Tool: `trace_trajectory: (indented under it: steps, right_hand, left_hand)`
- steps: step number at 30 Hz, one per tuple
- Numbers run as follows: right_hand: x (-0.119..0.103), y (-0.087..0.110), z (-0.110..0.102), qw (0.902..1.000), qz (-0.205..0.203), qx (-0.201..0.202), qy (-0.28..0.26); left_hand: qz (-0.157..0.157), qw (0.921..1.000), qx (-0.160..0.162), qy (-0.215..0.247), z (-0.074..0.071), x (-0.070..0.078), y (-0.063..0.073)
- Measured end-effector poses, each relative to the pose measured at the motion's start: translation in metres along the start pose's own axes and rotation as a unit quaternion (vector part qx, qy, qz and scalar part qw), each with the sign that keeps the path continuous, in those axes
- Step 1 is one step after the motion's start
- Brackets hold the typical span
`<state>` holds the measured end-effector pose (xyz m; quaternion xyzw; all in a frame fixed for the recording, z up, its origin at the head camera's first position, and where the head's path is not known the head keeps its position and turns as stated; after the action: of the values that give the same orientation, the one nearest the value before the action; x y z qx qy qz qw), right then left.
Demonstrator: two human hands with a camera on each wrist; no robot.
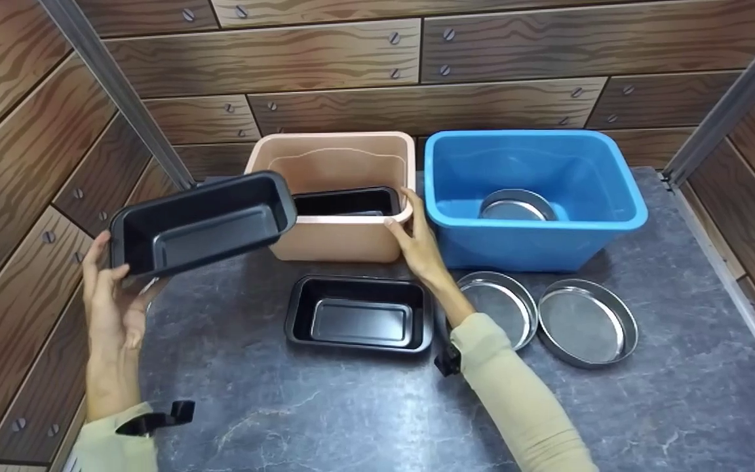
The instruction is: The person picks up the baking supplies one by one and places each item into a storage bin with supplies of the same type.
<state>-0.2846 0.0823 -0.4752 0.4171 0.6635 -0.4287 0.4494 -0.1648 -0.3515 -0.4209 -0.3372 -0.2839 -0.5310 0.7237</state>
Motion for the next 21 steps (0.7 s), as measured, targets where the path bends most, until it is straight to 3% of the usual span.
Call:
trace_trajectory:
  steps: [4,14,21]
  right_hand:
    - [0.022,-0.008,-0.001,1.0,-0.006,0.002,0.0]
    - [0.023,-0.007,-0.002,0.9997,-0.018,0.002,0.017]
    - [0.024,-0.006,-0.001,0.9999,-0.007,0.002,0.01]
  left_hand:
    - [0.009,0.9999,0.006,-0.012,0.014,-0.006,-0.013]
    - [0.032,0.9993,0.014,-0.013,0.039,-0.017,-0.036]
    - [0.017,0.9988,0.02,-0.041,0.059,-0.028,-0.054]
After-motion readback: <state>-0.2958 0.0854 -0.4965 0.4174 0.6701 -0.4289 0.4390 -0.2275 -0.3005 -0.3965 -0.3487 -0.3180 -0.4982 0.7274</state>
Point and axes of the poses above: each hand's wrist, its own y-axis away from the middle knuckle, its own z-axis out of the palm, x = y × z, the point moved 3 cm from there along -y, towards the middle knuckle, and after that the axes turned 13 degrees about -x, right-handed, at the moved point
